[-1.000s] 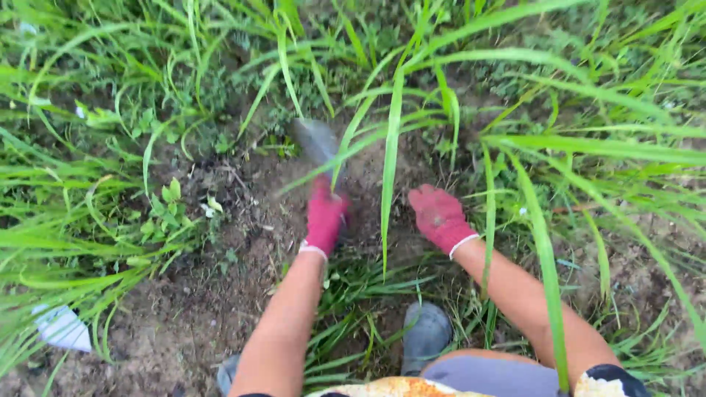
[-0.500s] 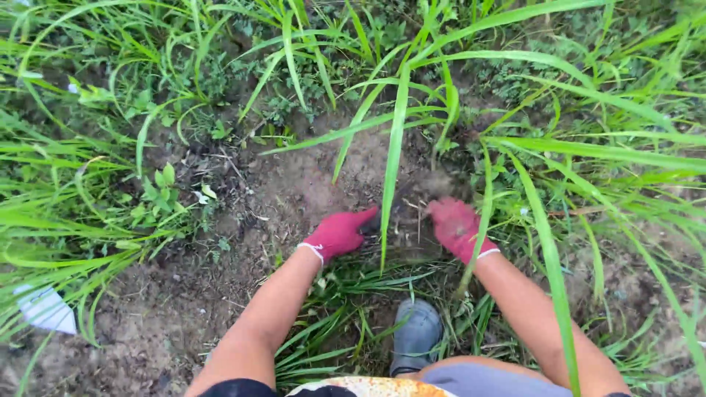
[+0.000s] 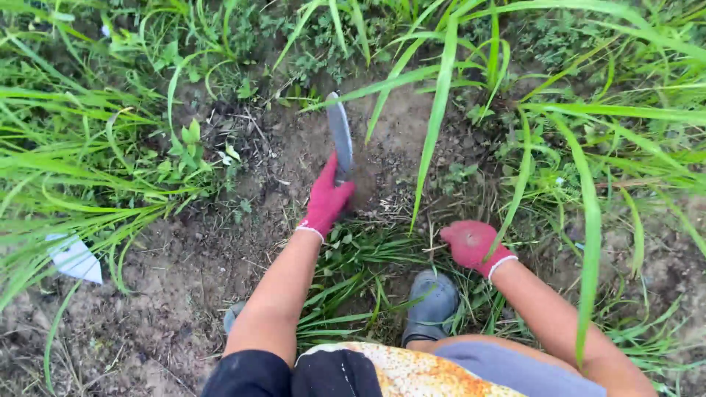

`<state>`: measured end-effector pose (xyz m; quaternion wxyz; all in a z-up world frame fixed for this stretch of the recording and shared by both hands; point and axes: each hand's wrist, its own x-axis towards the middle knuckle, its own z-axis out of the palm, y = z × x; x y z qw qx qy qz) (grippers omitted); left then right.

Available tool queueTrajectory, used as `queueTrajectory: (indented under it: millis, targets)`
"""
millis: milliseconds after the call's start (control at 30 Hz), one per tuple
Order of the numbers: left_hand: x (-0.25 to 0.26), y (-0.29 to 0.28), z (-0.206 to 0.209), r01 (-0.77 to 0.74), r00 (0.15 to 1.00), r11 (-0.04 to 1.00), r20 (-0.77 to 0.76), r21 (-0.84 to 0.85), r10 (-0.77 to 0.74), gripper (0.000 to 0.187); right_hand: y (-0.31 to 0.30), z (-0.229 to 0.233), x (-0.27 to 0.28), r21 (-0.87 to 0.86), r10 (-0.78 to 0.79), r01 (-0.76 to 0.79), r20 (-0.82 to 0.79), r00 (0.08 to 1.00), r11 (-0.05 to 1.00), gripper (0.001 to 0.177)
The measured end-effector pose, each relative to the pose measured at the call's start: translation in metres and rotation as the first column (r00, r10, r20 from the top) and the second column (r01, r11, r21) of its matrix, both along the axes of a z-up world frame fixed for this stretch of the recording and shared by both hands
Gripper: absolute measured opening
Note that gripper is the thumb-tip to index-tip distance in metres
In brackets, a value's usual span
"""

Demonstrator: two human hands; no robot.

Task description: Using a hand sickle to remove weeds from around plants in a garden.

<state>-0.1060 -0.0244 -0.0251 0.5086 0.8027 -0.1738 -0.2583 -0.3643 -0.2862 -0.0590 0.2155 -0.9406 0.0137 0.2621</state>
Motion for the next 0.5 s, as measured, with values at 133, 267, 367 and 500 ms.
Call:
queueTrajectory:
  millis: [133,267,367,500]
  targets:
    - [-0.014,0.0,0.021,0.547,0.779,0.608,-0.084,0.575,-0.621,0.068,-0.007,0.049,0.031,-0.077,0.035,-0.036,-0.011,0.999,0.996,0.028]
    - [0.0,0.016,0.033,0.443,0.891,0.83,-0.062,0.338,-0.45,0.07,-0.001,0.115,0.053,-0.118,-0.066,0.058,-0.059,0.996,0.991,0.052]
    - [0.013,0.049,0.033,-0.312,0.933,0.949,-0.174,0.047,0.315,0.074,-0.001,0.12,0.053,-0.131,-0.126,0.126,0.009,0.992,0.983,0.05]
    - [-0.016,0.136,-0.014,0.11,0.994,0.851,-0.047,0.514,-0.1,0.07,0.004,0.113,0.057,-0.162,-0.116,0.111,-0.024,0.993,0.98,0.047]
